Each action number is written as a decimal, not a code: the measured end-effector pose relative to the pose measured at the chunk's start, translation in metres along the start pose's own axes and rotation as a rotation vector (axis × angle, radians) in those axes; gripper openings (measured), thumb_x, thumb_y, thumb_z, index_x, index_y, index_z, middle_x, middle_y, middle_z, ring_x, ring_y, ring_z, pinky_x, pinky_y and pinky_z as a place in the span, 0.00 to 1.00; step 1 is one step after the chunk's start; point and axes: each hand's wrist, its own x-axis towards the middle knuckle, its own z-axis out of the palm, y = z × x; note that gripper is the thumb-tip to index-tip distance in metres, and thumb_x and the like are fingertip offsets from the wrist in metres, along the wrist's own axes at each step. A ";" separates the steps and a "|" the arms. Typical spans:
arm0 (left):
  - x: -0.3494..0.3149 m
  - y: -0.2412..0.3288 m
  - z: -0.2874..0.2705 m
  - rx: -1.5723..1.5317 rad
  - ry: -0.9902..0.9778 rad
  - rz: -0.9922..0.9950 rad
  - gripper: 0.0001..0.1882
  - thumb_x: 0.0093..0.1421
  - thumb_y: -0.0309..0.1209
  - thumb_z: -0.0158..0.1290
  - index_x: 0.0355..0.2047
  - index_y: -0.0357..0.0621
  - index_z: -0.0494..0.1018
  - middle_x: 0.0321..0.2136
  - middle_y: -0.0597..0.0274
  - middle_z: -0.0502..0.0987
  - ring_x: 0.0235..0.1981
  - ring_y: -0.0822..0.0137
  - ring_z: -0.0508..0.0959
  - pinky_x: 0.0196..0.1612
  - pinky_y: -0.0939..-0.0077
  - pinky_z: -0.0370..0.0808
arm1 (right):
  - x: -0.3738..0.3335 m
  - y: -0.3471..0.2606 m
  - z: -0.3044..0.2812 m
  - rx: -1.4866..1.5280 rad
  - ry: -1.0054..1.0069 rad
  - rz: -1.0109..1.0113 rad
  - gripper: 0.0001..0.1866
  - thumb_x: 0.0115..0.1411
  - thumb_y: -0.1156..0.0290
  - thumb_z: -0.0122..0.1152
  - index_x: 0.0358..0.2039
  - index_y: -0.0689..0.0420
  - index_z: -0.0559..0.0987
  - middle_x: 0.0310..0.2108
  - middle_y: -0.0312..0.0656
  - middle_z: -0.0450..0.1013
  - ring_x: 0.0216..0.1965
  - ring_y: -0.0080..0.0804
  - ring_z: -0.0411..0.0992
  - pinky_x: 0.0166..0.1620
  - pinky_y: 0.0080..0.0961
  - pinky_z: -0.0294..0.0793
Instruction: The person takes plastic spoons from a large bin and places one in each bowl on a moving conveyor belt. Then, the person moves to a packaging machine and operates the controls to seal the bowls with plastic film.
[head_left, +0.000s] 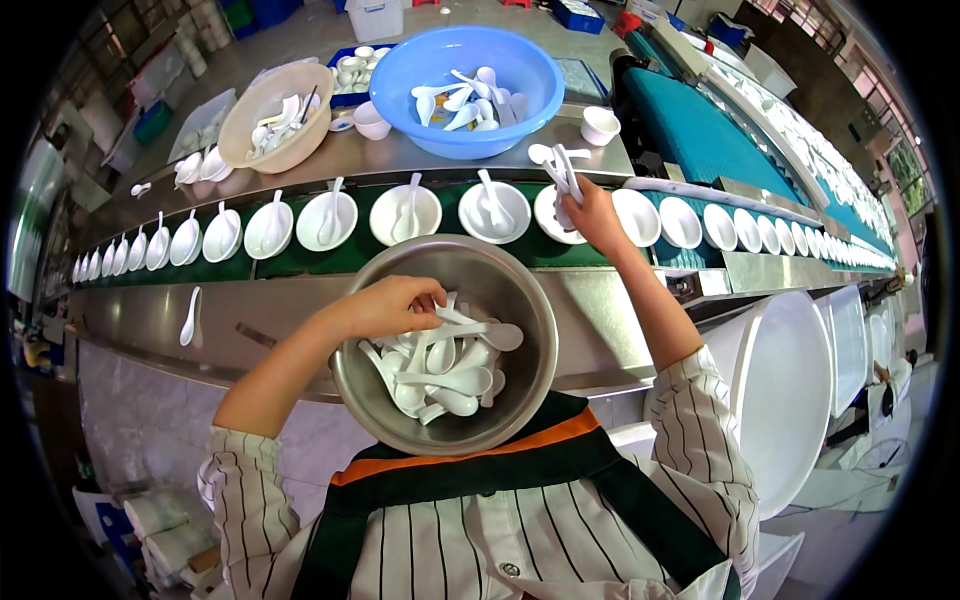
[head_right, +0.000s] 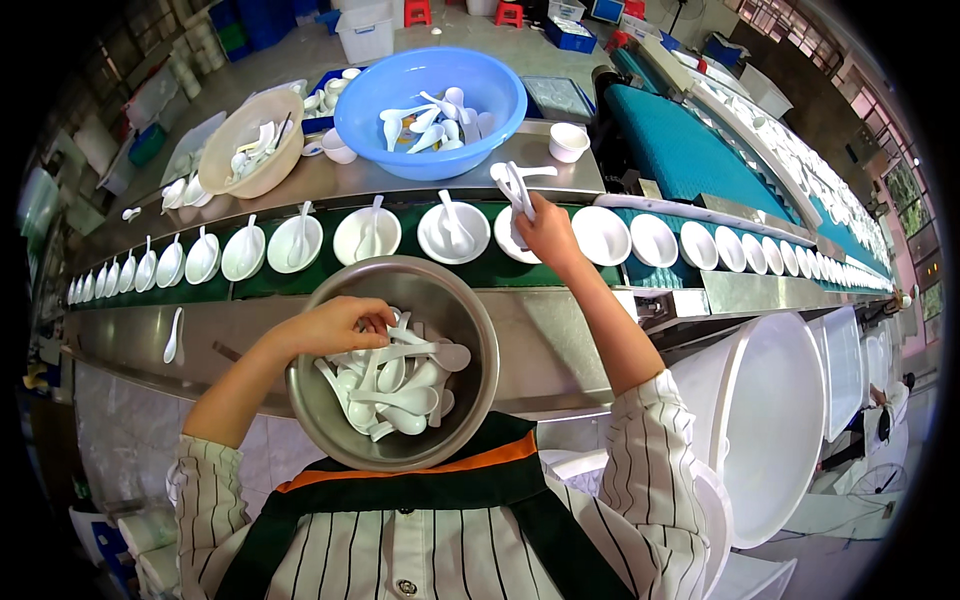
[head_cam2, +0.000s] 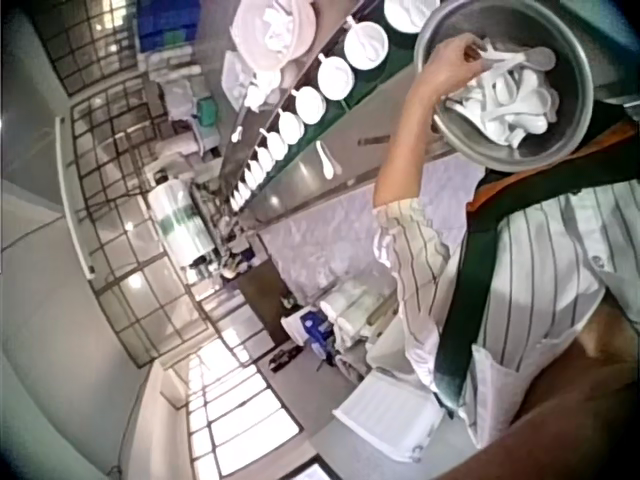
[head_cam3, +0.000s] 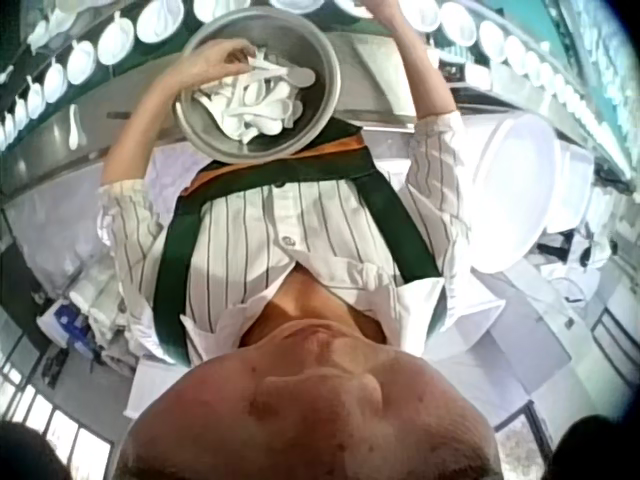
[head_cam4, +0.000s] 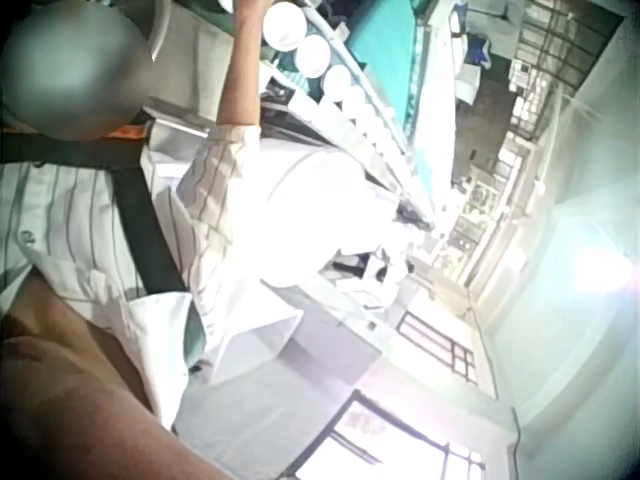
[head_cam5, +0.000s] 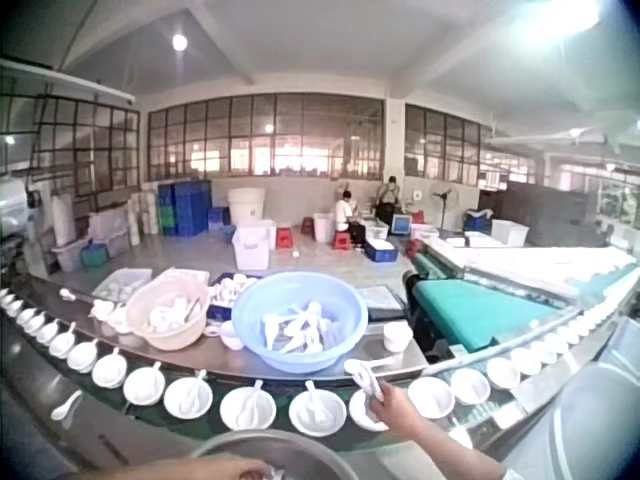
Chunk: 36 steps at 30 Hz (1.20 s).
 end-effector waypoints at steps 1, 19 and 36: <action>0.000 -0.001 0.000 0.005 0.002 0.002 0.14 0.52 0.30 0.53 0.38 0.39 0.68 0.30 0.59 0.74 0.33 0.70 0.74 0.37 0.77 0.70 | 0.003 0.004 0.004 -0.072 -0.036 0.042 0.13 0.49 0.69 0.50 0.36 0.60 0.72 0.27 0.57 0.71 0.30 0.54 0.70 0.35 0.40 0.69; -0.004 0.014 0.019 0.303 -0.166 0.041 0.11 0.47 0.31 0.52 0.30 0.38 0.70 0.23 0.48 0.73 0.27 0.51 0.73 0.32 0.63 0.67 | 0.008 0.047 0.028 0.030 0.248 0.090 0.18 0.60 0.60 0.43 0.39 0.60 0.73 0.31 0.54 0.72 0.35 0.49 0.70 0.38 0.32 0.67; 0.038 0.048 -0.016 -0.145 0.590 0.203 0.08 0.56 0.31 0.49 0.28 0.37 0.67 0.16 0.69 0.66 0.19 0.81 0.63 0.22 0.83 0.60 | -0.053 -0.115 0.002 0.527 -0.567 -0.137 0.27 0.54 0.65 0.56 0.52 0.62 0.62 0.35 0.43 0.74 0.35 0.23 0.70 0.40 0.22 0.68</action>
